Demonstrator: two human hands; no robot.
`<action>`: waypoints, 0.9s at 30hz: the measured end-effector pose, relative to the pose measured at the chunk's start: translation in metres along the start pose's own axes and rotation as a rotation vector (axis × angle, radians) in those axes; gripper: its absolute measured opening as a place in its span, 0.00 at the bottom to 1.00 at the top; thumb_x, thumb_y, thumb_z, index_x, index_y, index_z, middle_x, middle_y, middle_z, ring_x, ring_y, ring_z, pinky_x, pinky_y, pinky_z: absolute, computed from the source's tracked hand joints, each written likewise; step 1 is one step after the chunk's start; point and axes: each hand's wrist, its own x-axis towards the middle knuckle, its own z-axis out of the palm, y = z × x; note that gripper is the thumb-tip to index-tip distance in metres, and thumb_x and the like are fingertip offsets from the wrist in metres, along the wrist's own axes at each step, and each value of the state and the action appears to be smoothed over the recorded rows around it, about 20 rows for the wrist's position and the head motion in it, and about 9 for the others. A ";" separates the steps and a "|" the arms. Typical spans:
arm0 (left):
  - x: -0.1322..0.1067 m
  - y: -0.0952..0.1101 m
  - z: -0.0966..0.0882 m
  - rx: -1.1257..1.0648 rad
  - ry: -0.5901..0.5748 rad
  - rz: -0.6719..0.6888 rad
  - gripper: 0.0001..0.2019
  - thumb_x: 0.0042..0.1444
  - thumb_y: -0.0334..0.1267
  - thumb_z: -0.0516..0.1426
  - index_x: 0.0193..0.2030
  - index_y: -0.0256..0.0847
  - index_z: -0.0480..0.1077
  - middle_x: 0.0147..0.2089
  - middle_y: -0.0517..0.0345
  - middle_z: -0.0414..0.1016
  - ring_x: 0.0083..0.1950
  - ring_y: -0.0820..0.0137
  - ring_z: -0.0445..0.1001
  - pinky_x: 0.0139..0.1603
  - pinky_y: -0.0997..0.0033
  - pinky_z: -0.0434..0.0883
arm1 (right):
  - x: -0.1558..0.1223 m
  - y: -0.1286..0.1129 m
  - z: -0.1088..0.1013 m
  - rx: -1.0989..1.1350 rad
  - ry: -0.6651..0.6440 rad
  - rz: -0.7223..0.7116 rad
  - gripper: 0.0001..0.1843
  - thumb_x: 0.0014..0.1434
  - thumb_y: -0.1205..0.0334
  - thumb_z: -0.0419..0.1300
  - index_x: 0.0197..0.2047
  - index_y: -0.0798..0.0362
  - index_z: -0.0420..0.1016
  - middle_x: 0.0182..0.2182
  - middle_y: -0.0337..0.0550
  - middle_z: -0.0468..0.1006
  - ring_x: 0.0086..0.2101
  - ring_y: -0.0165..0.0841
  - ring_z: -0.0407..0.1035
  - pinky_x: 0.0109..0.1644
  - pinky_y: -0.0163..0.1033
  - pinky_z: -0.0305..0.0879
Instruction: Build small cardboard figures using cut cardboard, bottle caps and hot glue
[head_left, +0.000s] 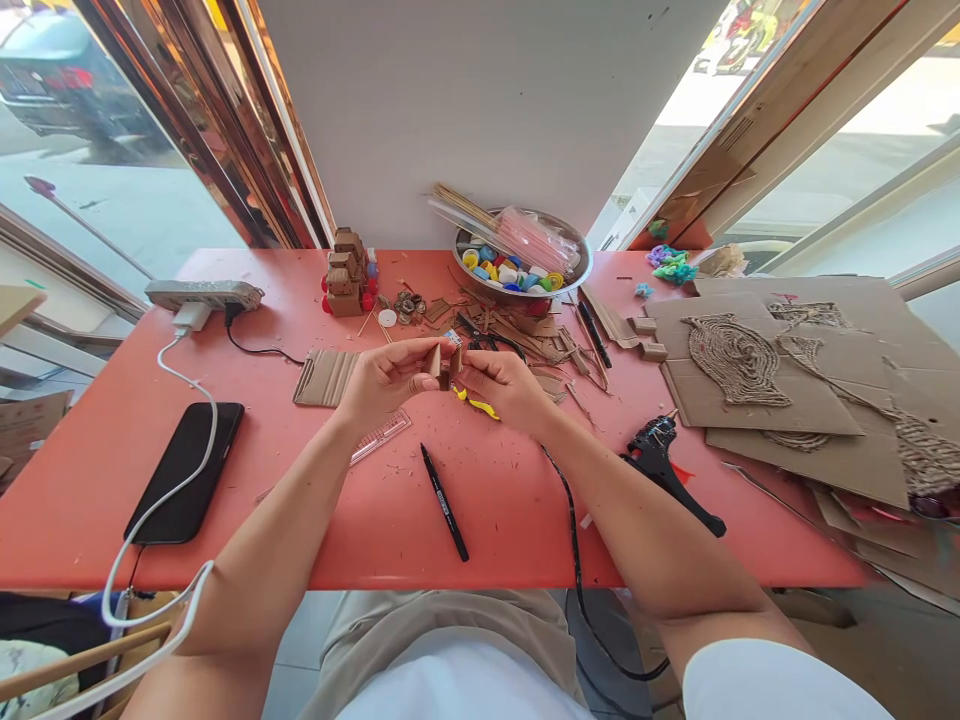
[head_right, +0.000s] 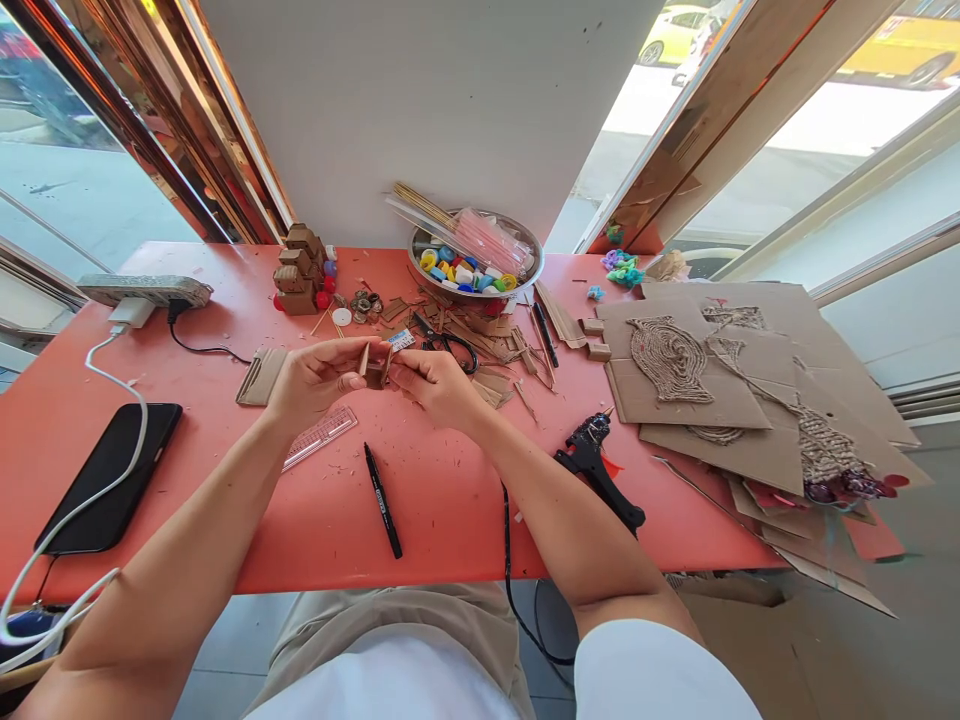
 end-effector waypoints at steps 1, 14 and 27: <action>0.000 0.000 -0.001 0.015 -0.002 0.003 0.27 0.43 0.54 0.78 0.48 0.44 0.87 0.46 0.49 0.90 0.47 0.58 0.89 0.50 0.61 0.87 | 0.002 0.000 0.001 0.072 -0.029 0.038 0.27 0.62 0.34 0.59 0.27 0.47 0.61 0.20 0.29 0.55 0.21 0.25 0.48 0.26 0.35 0.46; 0.001 -0.008 0.001 0.001 0.100 -0.047 0.31 0.42 0.60 0.77 0.49 0.42 0.86 0.47 0.45 0.90 0.52 0.53 0.88 0.53 0.57 0.86 | -0.004 -0.002 -0.005 -0.547 0.170 -0.147 0.14 0.68 0.57 0.52 0.30 0.47 0.57 0.26 0.39 0.67 0.29 0.31 0.59 0.34 0.37 0.50; 0.001 -0.002 -0.006 0.110 -0.021 -0.015 0.25 0.41 0.52 0.79 0.45 0.45 0.87 0.45 0.50 0.89 0.46 0.58 0.88 0.54 0.58 0.85 | 0.005 0.003 0.000 0.328 -0.121 0.192 0.32 0.54 0.28 0.68 0.27 0.47 0.61 0.18 0.24 0.51 0.18 0.22 0.40 0.23 0.34 0.37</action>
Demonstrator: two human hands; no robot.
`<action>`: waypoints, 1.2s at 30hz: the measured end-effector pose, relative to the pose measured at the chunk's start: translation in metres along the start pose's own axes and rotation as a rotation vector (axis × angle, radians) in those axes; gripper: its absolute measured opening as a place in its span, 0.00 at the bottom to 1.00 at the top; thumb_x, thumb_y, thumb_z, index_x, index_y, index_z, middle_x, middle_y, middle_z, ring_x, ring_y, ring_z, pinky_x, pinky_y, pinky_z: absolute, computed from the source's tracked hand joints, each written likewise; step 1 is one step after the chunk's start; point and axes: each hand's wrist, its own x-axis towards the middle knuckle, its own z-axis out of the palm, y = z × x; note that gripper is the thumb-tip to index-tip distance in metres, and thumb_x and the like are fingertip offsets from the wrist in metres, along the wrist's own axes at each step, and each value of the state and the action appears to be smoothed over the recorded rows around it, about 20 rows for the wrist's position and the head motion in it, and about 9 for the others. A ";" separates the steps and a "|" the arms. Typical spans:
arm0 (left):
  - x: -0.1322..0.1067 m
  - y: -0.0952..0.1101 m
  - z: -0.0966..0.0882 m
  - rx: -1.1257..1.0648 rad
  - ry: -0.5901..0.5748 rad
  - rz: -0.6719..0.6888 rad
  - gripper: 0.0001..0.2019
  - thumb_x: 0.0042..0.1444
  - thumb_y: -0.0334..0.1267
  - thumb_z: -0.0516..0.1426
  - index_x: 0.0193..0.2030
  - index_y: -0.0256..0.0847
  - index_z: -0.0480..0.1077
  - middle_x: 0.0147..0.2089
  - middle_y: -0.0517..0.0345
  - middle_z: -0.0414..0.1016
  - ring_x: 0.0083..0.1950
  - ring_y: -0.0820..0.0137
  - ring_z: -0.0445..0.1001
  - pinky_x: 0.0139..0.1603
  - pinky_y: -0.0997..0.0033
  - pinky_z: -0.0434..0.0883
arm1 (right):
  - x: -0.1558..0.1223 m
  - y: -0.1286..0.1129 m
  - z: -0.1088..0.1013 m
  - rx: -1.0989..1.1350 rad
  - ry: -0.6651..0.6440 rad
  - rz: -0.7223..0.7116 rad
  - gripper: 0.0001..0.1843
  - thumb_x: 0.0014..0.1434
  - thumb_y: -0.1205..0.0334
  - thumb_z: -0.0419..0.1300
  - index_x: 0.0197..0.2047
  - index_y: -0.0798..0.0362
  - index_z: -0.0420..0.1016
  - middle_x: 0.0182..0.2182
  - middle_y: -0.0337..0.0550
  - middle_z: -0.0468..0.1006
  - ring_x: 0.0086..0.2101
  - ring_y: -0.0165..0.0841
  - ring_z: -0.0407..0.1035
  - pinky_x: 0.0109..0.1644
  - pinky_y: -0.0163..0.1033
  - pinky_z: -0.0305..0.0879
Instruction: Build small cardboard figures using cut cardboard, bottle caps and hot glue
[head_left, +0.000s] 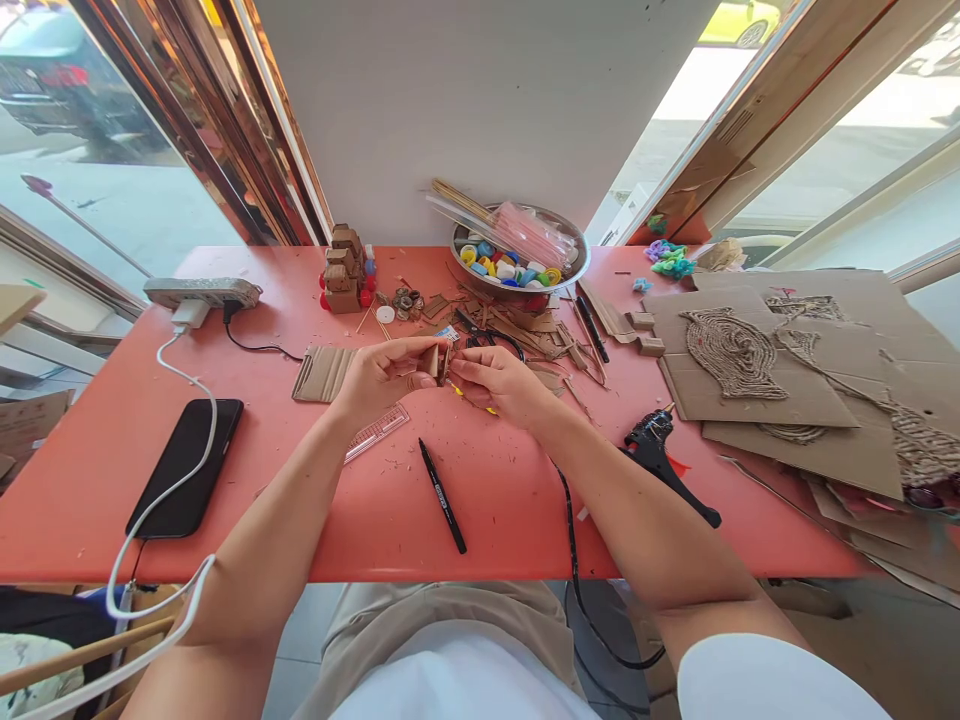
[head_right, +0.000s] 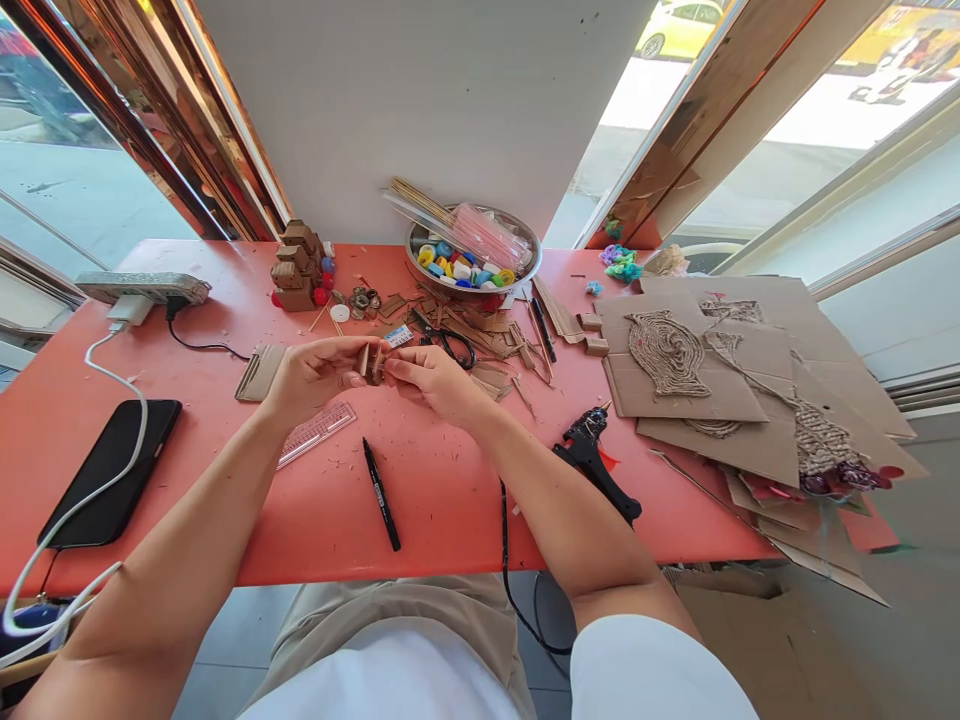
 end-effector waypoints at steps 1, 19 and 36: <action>0.000 -0.001 0.000 0.007 -0.002 -0.008 0.25 0.41 0.53 0.79 0.45 0.44 0.87 0.44 0.50 0.89 0.46 0.58 0.88 0.54 0.57 0.85 | 0.000 0.001 -0.001 -0.007 -0.007 0.021 0.32 0.54 0.29 0.68 0.27 0.47 0.62 0.17 0.24 0.50 0.18 0.22 0.40 0.22 0.34 0.37; -0.013 -0.001 0.003 0.215 0.178 0.008 0.30 0.45 0.61 0.73 0.48 0.42 0.86 0.57 0.43 0.86 0.58 0.53 0.83 0.62 0.52 0.79 | 0.002 0.008 0.008 -0.629 0.263 -0.358 0.23 0.59 0.58 0.68 0.53 0.46 0.64 0.43 0.43 0.81 0.37 0.33 0.74 0.44 0.40 0.71; -0.041 -0.014 -0.002 0.786 -0.025 0.014 0.14 0.47 0.35 0.62 0.43 0.42 0.79 0.35 0.56 0.84 0.35 0.65 0.80 0.40 0.68 0.76 | 0.000 0.022 0.022 -0.935 0.095 -0.187 0.17 0.50 0.73 0.59 0.41 0.47 0.61 0.37 0.45 0.78 0.41 0.40 0.72 0.46 0.41 0.66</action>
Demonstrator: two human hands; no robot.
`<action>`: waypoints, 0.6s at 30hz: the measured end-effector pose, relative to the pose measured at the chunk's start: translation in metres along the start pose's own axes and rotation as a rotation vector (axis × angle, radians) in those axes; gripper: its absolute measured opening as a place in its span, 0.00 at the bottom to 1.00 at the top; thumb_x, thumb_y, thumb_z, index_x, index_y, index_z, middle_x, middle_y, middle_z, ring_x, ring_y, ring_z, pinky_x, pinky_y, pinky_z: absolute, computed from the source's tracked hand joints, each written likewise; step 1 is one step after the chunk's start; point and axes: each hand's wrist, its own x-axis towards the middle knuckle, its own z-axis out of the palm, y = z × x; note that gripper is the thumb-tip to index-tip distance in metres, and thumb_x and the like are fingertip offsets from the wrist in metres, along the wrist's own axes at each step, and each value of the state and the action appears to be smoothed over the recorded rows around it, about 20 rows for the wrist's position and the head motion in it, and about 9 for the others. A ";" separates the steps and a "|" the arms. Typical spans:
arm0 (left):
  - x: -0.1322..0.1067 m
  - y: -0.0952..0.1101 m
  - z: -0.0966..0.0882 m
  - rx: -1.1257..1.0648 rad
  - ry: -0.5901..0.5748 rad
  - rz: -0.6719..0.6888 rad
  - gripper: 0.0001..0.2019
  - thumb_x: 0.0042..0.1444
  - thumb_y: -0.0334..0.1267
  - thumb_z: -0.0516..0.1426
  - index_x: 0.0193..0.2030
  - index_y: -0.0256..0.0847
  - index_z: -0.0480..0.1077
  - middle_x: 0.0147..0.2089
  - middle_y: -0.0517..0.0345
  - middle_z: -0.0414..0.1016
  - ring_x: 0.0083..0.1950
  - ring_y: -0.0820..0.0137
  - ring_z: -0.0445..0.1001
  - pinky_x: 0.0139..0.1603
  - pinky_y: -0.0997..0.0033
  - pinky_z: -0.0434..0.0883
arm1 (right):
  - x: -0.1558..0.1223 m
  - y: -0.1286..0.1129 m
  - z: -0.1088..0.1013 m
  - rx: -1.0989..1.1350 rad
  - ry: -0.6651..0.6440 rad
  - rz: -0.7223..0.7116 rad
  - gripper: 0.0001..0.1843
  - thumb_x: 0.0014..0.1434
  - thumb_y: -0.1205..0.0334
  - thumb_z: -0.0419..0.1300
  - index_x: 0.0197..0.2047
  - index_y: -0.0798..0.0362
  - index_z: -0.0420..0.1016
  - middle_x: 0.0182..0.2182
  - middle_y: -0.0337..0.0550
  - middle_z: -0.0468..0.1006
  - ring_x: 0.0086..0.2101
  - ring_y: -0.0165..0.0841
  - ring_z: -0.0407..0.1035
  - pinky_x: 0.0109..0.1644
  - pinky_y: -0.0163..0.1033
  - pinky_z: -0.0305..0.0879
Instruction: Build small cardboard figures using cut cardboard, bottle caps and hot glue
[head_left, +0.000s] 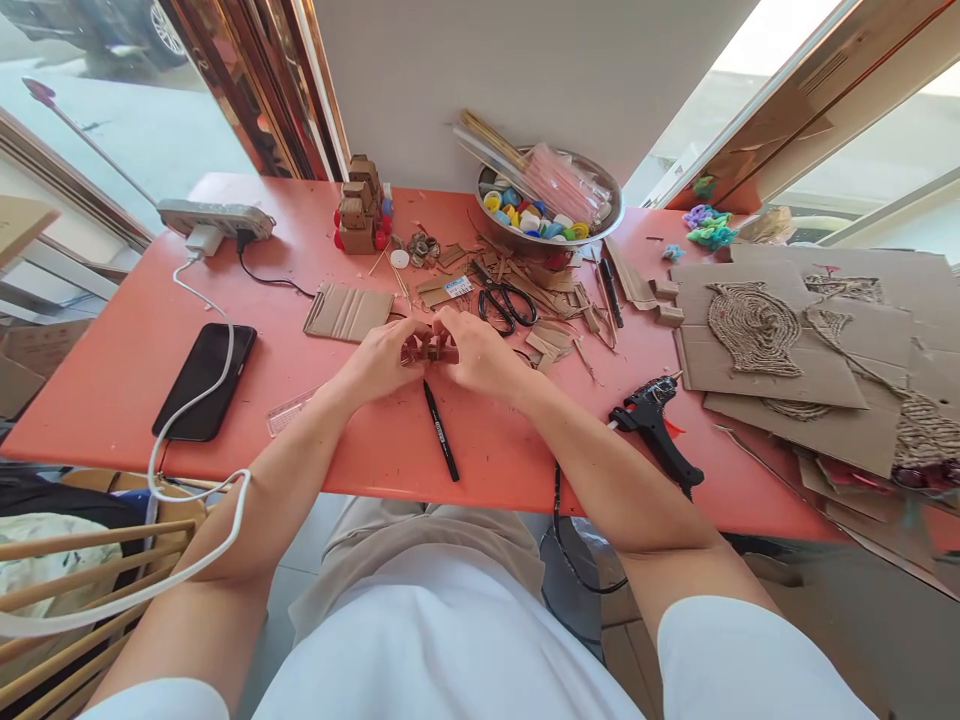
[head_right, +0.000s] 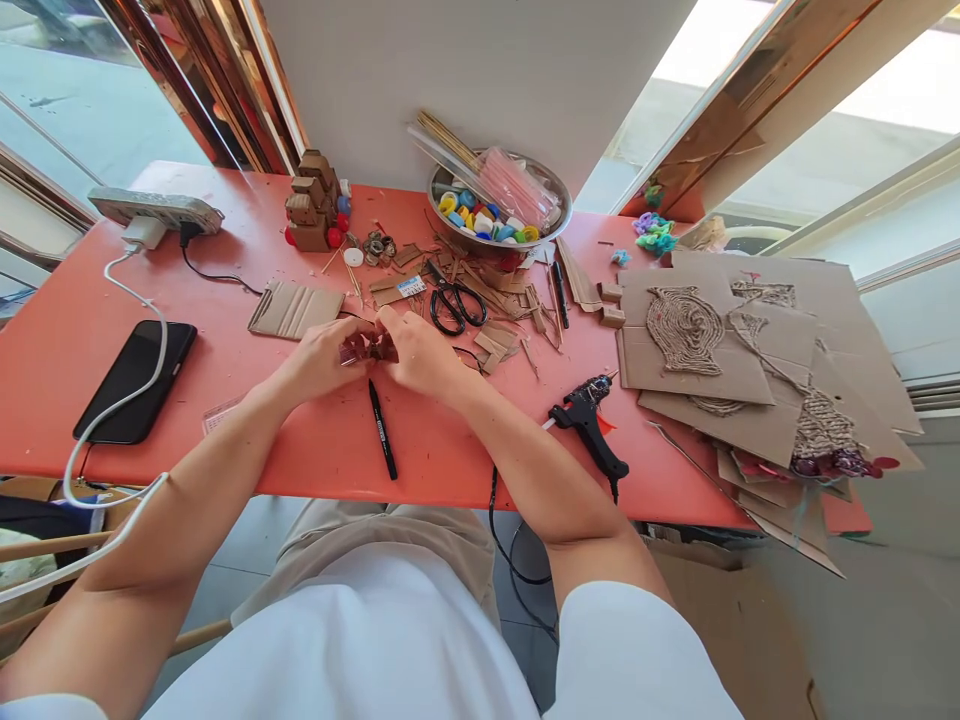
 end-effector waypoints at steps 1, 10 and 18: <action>0.000 0.000 0.000 0.003 0.005 -0.007 0.14 0.46 0.34 0.62 0.42 0.42 0.78 0.36 0.56 0.84 0.35 0.65 0.80 0.40 0.68 0.76 | 0.000 0.000 0.000 0.016 -0.007 0.007 0.17 0.50 0.72 0.59 0.41 0.47 0.61 0.36 0.44 0.77 0.39 0.38 0.72 0.44 0.40 0.65; 0.000 -0.004 0.002 -0.023 0.072 -0.064 0.13 0.44 0.35 0.62 0.39 0.43 0.78 0.37 0.56 0.85 0.34 0.66 0.79 0.41 0.69 0.77 | -0.001 0.001 -0.004 0.068 0.002 0.006 0.16 0.51 0.68 0.60 0.41 0.46 0.60 0.31 0.37 0.75 0.30 0.32 0.68 0.39 0.36 0.61; 0.002 -0.006 0.001 -0.032 0.072 -0.069 0.14 0.43 0.33 0.61 0.39 0.42 0.79 0.37 0.57 0.84 0.33 0.67 0.78 0.40 0.70 0.76 | -0.001 0.005 -0.004 0.061 -0.028 -0.075 0.12 0.53 0.72 0.58 0.40 0.49 0.67 0.34 0.40 0.77 0.35 0.35 0.71 0.43 0.37 0.64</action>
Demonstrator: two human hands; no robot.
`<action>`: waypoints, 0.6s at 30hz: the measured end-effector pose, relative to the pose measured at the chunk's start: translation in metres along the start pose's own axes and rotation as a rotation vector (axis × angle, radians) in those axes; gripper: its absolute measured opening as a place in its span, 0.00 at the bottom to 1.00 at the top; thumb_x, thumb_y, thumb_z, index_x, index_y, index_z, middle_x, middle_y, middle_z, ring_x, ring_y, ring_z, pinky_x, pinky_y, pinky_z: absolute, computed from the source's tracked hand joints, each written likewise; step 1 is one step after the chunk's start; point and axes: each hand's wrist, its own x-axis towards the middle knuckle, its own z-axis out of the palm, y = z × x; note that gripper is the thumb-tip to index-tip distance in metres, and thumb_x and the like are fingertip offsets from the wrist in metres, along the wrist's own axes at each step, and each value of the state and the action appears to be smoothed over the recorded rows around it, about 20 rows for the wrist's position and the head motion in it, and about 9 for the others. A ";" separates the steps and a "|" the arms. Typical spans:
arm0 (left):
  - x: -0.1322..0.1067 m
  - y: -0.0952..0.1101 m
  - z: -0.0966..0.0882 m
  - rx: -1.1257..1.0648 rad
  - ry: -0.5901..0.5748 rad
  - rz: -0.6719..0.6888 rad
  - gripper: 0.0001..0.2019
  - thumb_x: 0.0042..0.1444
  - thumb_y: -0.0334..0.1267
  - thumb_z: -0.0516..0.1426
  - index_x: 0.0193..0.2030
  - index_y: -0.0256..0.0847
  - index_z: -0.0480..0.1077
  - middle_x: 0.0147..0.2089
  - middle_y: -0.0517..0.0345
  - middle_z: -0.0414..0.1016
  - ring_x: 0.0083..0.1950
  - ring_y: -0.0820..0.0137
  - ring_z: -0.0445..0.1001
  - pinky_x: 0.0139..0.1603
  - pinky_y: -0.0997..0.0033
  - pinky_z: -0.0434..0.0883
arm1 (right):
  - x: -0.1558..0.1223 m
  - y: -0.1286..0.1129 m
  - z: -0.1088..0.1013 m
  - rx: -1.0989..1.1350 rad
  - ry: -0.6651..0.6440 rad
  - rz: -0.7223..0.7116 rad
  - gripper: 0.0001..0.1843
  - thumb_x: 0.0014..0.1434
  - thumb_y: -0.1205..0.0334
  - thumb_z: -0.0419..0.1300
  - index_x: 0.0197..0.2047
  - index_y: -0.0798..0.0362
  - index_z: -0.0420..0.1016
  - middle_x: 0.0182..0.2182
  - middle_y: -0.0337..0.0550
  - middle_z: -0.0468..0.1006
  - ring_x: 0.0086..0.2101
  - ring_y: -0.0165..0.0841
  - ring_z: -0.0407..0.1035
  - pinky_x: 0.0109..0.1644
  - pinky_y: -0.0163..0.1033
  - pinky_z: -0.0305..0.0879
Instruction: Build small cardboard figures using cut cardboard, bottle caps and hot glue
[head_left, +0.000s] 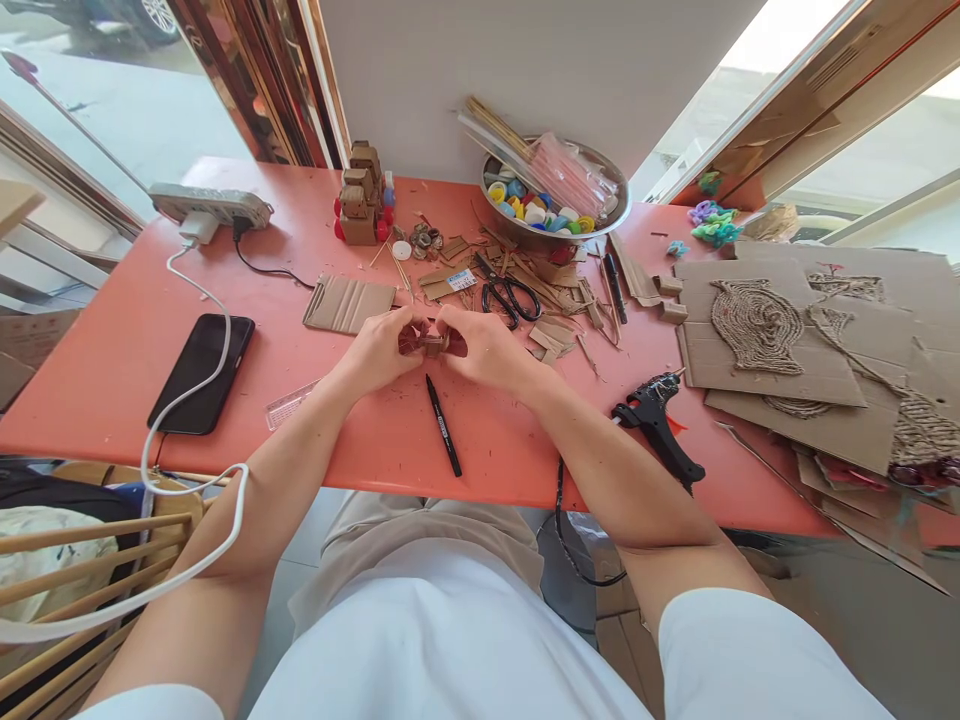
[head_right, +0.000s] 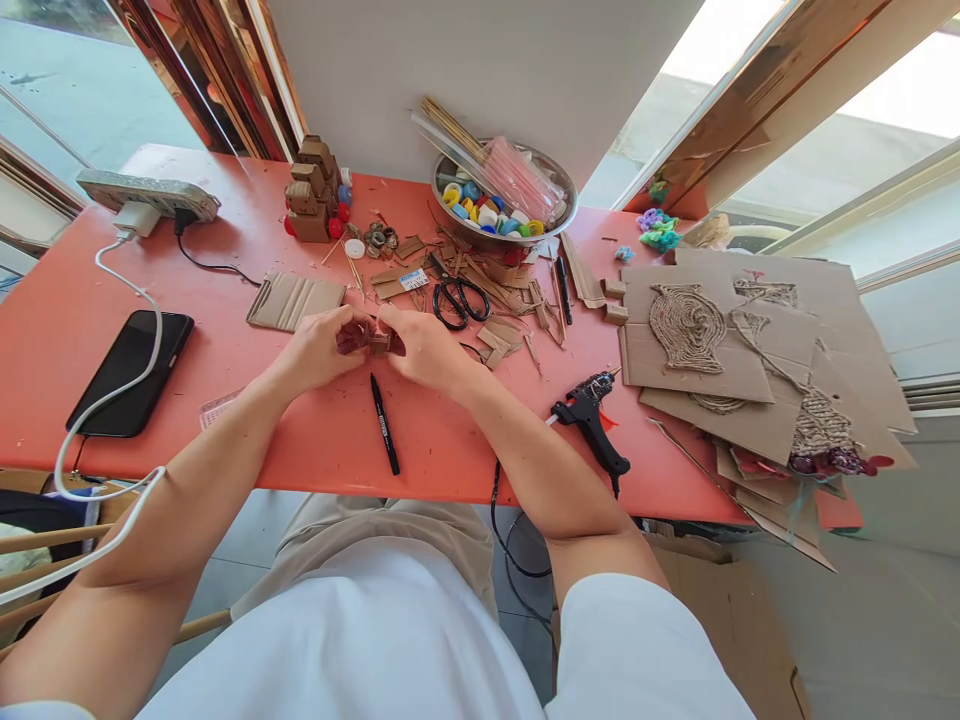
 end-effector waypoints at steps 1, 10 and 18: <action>0.000 0.000 0.000 0.005 -0.003 0.008 0.14 0.43 0.33 0.61 0.40 0.42 0.79 0.36 0.57 0.84 0.33 0.67 0.78 0.40 0.70 0.76 | 0.000 0.001 -0.001 0.004 -0.020 -0.025 0.11 0.53 0.72 0.59 0.39 0.49 0.69 0.36 0.42 0.78 0.38 0.37 0.72 0.45 0.38 0.66; 0.004 0.003 0.000 0.042 -0.041 0.025 0.18 0.45 0.32 0.60 0.44 0.41 0.83 0.36 0.56 0.84 0.36 0.65 0.79 0.41 0.71 0.75 | 0.001 0.007 -0.010 -0.017 -0.140 -0.131 0.13 0.55 0.77 0.55 0.35 0.50 0.74 0.39 0.45 0.80 0.41 0.38 0.73 0.50 0.41 0.68; 0.004 0.008 -0.002 0.134 -0.107 -0.004 0.18 0.50 0.33 0.58 0.47 0.38 0.83 0.39 0.56 0.85 0.37 0.68 0.78 0.44 0.73 0.75 | 0.004 0.007 -0.008 -0.039 -0.189 -0.132 0.10 0.57 0.76 0.57 0.33 0.51 0.70 0.37 0.44 0.78 0.39 0.37 0.71 0.49 0.40 0.66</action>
